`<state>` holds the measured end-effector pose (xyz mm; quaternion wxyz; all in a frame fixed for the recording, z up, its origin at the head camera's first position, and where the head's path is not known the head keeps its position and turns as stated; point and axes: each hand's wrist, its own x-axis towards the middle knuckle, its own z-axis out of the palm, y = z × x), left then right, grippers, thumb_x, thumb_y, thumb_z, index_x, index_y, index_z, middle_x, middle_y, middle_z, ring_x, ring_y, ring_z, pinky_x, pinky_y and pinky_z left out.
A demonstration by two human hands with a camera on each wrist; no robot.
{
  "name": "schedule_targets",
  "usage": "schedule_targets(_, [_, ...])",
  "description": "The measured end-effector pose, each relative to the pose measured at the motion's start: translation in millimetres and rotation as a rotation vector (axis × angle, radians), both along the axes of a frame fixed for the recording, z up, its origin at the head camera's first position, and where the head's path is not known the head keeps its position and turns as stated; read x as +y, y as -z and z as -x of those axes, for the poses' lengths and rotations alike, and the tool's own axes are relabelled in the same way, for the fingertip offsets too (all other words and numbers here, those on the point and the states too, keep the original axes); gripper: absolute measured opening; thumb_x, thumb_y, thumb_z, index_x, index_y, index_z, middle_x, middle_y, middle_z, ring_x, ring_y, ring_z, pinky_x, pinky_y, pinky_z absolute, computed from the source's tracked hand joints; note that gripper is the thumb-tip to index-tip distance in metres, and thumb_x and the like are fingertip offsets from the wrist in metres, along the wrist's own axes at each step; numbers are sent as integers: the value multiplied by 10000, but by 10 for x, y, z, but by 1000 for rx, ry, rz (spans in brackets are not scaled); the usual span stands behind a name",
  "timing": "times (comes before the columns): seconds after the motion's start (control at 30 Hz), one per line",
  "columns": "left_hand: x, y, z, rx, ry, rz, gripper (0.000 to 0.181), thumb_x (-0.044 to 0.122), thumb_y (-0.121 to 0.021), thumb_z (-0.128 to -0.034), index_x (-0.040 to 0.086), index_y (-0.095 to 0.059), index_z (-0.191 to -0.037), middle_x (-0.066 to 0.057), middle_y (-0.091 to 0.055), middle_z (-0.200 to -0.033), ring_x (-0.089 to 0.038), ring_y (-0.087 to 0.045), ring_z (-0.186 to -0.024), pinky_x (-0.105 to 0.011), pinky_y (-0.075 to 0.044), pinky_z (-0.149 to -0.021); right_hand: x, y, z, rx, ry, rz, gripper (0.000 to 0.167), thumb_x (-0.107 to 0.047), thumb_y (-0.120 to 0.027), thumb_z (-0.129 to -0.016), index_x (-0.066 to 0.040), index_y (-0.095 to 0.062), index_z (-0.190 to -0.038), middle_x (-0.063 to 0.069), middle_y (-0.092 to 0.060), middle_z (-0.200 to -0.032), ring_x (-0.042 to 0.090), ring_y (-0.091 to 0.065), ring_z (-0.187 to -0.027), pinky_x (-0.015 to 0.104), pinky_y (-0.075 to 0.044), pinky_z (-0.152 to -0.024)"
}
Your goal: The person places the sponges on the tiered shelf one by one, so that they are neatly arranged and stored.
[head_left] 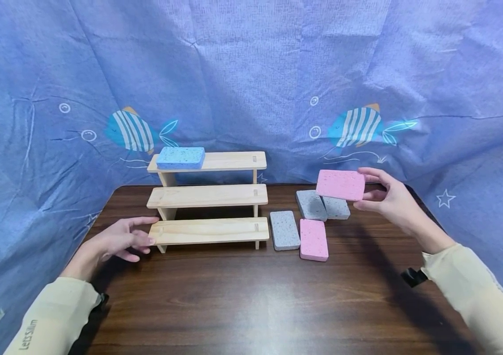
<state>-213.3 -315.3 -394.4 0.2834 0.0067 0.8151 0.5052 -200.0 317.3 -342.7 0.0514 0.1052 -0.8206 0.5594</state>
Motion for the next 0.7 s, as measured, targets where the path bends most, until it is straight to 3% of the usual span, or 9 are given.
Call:
schedule_targets(0.2, [-10, 10, 9, -1, -9, 6, 818, 175, -773, -919, 40, -307, -1578, -131, -699, -1124, -233, -703, -891, -418, -609, -645, -141, -50, 36, -71, -53, 89, 811, 143, -761, -827, -152, -433, -1508, 127, -445, -1412, 207, -731, -929, 402, -609, -713])
schedule_targets(0.7, [13, -11, -3, -4, -4, 14, 831, 179, -772, -920, 37, -291, -1583, -139, -696, -1133, -237, -699, -897, -412, -611, -647, -583, -141, 202, -82, -181, 151, 797, 97, -763, -852, -171, -430, -1525, 211, -489, -1402, 269, -724, -939, 458, -608, -736])
